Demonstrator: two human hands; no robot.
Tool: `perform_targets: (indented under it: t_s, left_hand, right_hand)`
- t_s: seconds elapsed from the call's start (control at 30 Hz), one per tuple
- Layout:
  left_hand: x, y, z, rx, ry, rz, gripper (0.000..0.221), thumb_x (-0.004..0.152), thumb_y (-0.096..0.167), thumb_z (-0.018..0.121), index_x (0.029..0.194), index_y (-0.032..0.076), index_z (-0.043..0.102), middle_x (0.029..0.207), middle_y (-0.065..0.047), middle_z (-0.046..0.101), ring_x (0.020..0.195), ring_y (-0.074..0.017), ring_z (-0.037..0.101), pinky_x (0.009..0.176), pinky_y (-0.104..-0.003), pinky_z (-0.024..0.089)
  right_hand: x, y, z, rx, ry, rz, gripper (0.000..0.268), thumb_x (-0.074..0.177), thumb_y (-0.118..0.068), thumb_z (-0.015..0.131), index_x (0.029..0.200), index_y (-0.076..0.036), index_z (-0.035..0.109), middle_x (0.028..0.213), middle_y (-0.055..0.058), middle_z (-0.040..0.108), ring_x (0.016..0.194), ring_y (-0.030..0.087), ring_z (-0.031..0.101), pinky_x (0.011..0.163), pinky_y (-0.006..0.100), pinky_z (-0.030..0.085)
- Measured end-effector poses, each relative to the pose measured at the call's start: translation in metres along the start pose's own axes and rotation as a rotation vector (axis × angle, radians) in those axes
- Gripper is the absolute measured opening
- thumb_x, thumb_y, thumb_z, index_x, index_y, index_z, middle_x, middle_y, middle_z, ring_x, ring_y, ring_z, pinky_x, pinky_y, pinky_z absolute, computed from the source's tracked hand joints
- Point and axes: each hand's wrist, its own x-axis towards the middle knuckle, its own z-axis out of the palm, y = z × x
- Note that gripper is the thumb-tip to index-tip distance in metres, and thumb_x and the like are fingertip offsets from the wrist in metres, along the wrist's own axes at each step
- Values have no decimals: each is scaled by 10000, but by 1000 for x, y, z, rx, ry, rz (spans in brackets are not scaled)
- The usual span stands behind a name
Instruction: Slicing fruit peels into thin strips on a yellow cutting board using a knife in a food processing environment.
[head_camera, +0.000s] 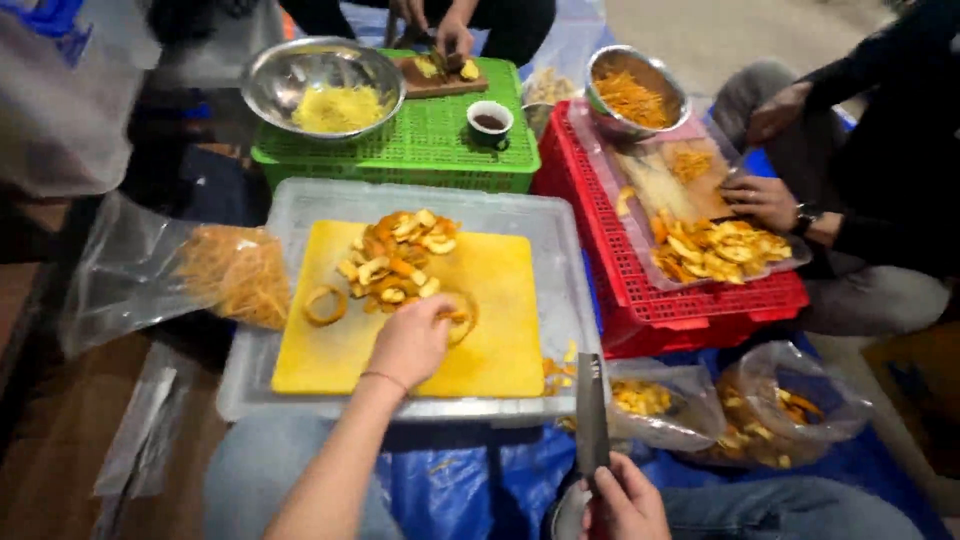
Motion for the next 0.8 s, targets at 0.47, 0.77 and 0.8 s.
perform_targets:
  t_s: [0.47, 0.77, 0.8]
  left_hand:
    - [-27, -8, -80, 266, -355, -642, 408, 969, 233, 457, 1154, 414, 773, 1269, 40, 731, 1168, -204, 656, 1032, -405, 466]
    - [-33, -23, -5, 733, 17, -429, 330, 997, 294, 439, 982, 105, 708, 1043, -92, 675, 980, -254, 609, 846, -426, 488]
    - [-31, -36, 3, 735, 16, -431, 330, 997, 294, 439, 982, 105, 708, 1043, -92, 675, 980, -254, 609, 846, -426, 488]
  right_hand:
    - [18, 11, -5, -109, -8, 323, 155, 984, 18, 677, 1096, 106, 740, 815, 287, 747, 508, 313, 530, 553, 399, 436]
    - [-9, -19, 33, -103, 47, 406, 175, 1026, -27, 608, 1157, 82, 649, 850, 287, 680, 412, 338, 480, 419, 393, 379]
    - [-9, -17, 34, -103, 45, 409, 175, 1026, -27, 608, 1157, 82, 649, 850, 287, 680, 412, 338, 480, 419, 393, 379]
